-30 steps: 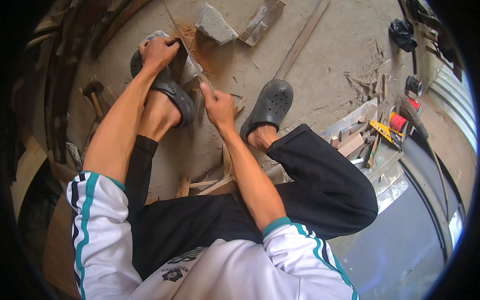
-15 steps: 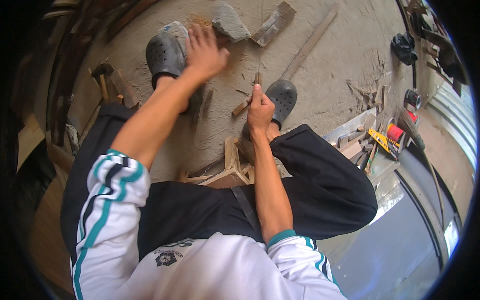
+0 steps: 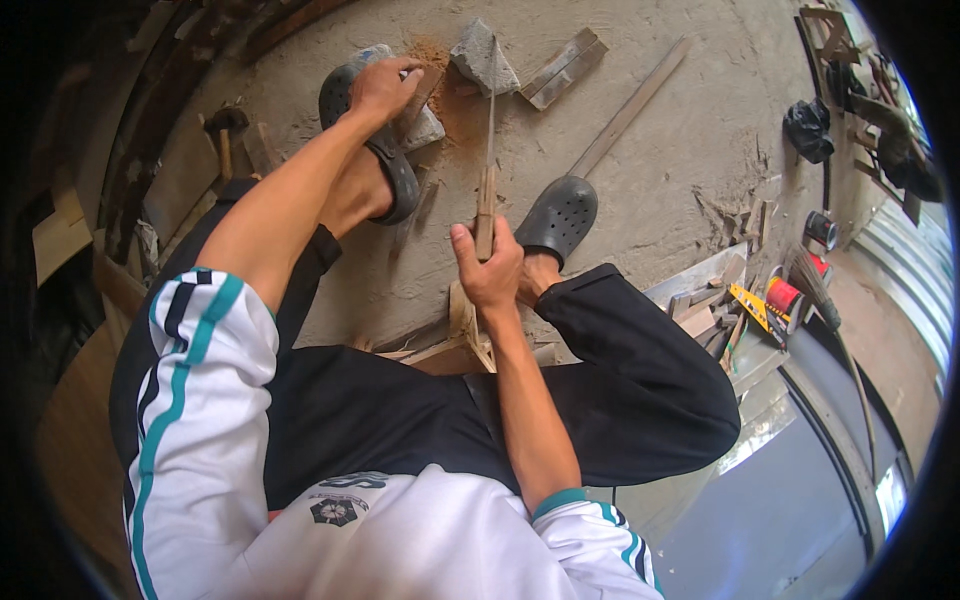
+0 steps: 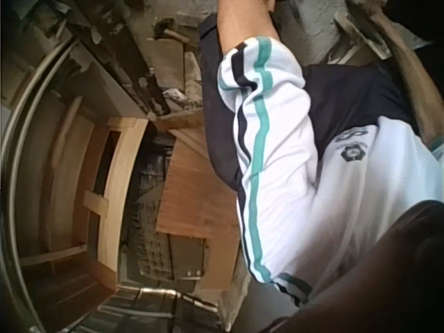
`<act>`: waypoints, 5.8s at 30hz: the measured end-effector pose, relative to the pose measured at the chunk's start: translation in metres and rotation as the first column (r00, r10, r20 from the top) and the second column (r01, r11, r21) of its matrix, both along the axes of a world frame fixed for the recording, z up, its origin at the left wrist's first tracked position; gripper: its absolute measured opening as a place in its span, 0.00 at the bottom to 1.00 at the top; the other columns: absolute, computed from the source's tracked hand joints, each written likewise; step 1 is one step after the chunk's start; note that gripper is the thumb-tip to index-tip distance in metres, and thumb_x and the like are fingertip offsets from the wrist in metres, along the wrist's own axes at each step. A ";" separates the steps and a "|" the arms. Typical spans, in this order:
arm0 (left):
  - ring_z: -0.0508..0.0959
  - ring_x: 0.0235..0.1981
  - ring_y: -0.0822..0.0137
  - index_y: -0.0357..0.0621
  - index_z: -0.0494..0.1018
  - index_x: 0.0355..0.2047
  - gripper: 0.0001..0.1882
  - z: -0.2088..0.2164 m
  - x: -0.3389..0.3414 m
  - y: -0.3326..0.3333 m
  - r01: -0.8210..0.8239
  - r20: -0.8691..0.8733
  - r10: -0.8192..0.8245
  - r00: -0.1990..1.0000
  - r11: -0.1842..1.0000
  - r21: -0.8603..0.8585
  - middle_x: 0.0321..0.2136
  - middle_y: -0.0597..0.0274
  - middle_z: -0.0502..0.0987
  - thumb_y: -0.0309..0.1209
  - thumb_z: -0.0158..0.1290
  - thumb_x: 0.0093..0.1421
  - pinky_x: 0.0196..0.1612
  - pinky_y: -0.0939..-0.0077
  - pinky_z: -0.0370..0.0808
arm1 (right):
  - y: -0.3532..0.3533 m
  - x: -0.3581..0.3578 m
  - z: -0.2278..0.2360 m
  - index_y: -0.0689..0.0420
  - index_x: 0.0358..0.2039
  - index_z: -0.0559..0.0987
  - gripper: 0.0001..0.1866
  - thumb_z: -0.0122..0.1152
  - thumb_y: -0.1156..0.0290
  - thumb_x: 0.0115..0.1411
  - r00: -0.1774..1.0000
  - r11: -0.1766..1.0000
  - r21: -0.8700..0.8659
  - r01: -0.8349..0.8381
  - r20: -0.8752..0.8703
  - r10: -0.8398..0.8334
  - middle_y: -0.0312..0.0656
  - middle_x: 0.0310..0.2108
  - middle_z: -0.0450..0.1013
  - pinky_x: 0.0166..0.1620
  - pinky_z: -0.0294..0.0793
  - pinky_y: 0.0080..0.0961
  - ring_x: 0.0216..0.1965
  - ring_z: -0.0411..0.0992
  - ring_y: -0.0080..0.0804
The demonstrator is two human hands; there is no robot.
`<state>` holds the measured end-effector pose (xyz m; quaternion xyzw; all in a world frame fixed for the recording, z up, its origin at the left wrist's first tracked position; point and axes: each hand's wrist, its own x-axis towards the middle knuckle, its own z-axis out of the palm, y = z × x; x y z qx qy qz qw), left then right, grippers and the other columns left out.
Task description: The person sits on the floor and uses a hand saw to cut a small piece of wood held between their feet. They adjust the wood and continue sawing until the piece is separated.
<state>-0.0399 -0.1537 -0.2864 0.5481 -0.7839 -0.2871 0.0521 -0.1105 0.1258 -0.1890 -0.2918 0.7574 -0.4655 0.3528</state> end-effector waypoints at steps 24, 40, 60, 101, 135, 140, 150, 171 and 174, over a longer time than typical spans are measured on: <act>0.82 0.42 0.55 0.58 0.84 0.39 0.18 -0.023 -0.011 -0.054 0.039 0.071 -0.061 0.996 0.958 0.284 0.37 0.60 0.84 0.37 0.55 0.47 0.49 0.67 0.76 | 0.009 0.030 0.040 0.61 0.24 0.70 0.15 0.59 0.64 0.61 0.998 0.998 -0.013 -0.063 0.003 0.063 0.42 0.12 0.62 0.22 0.62 0.28 0.15 0.62 0.26; 0.80 0.46 0.50 0.57 0.83 0.42 0.18 -0.016 -0.017 -0.043 0.040 0.123 -0.067 0.990 0.977 0.208 0.42 0.54 0.82 0.40 0.55 0.50 0.50 0.62 0.76 | 0.001 0.022 0.036 0.64 0.23 0.69 0.13 0.59 0.68 0.55 0.999 0.999 0.008 -0.047 0.025 0.047 0.59 0.16 0.65 0.24 0.65 0.44 0.20 0.67 0.61; 0.82 0.41 0.53 0.56 0.83 0.41 0.19 -0.014 -0.017 -0.028 -0.036 0.188 0.014 0.982 0.993 0.115 0.37 0.55 0.83 0.42 0.53 0.51 0.48 0.65 0.75 | 0.014 0.013 0.031 0.66 0.25 0.72 0.17 0.55 0.63 0.61 0.937 0.973 0.230 0.029 0.332 -0.106 0.58 0.17 0.67 0.27 0.64 0.42 0.19 0.67 0.54; 0.80 0.47 0.51 0.57 0.84 0.41 0.18 -0.023 -0.022 -0.034 -0.153 0.157 0.115 0.981 0.954 0.257 0.43 0.55 0.82 0.37 0.55 0.47 0.51 0.66 0.74 | -0.012 0.015 0.033 0.68 0.19 0.71 0.26 0.55 0.57 0.64 0.996 0.958 0.278 0.074 0.018 -0.083 0.57 0.14 0.63 0.25 0.63 0.40 0.15 0.62 0.42; 0.80 0.48 0.51 0.56 0.83 0.42 0.19 -0.019 -0.023 -0.028 -0.108 0.180 0.075 0.981 0.978 0.181 0.44 0.54 0.81 0.36 0.55 0.48 0.52 0.66 0.75 | -0.017 0.018 0.024 0.67 0.18 0.73 0.26 0.55 0.56 0.63 0.995 0.951 0.298 0.087 0.026 -0.099 0.66 0.20 0.68 0.31 0.68 0.51 0.26 0.71 0.67; 0.80 0.48 0.51 0.57 0.83 0.42 0.19 -0.024 -0.022 -0.033 -0.135 0.188 0.100 0.977 0.973 0.187 0.45 0.55 0.81 0.37 0.54 0.48 0.52 0.66 0.74 | -0.013 0.018 0.028 0.68 0.23 0.76 0.26 0.55 0.55 0.65 0.995 0.944 0.322 0.075 0.039 -0.092 0.61 0.18 0.68 0.27 0.65 0.43 0.19 0.66 0.57; 0.80 0.48 0.51 0.58 0.83 0.42 0.20 -0.028 -0.022 -0.035 -0.097 0.170 0.065 0.983 0.977 0.189 0.44 0.55 0.82 0.37 0.55 0.47 0.52 0.65 0.74 | -0.029 0.009 0.024 0.68 0.20 0.72 0.28 0.54 0.53 0.65 0.994 0.951 0.302 0.075 0.048 -0.094 0.62 0.18 0.65 0.28 0.65 0.42 0.18 0.63 0.54; 0.80 0.48 0.52 0.59 0.84 0.41 0.17 -0.019 -0.023 -0.031 -0.143 0.191 0.104 0.976 0.968 0.205 0.44 0.55 0.82 0.36 0.56 0.50 0.53 0.66 0.74 | -0.018 0.009 0.046 0.69 0.24 0.77 0.26 0.54 0.55 0.65 0.983 0.933 0.356 0.049 0.146 -0.107 0.65 0.19 0.69 0.30 0.69 0.45 0.24 0.72 0.62; 0.80 0.48 0.53 0.59 0.84 0.41 0.17 -0.022 -0.026 -0.032 -0.131 0.178 0.094 0.979 0.969 0.208 0.44 0.56 0.82 0.36 0.56 0.50 0.53 0.66 0.74 | -0.030 0.002 0.016 0.68 0.21 0.75 0.29 0.53 0.52 0.65 0.987 0.939 0.336 0.066 0.116 -0.110 0.51 0.14 0.65 0.27 0.65 0.37 0.19 0.65 0.39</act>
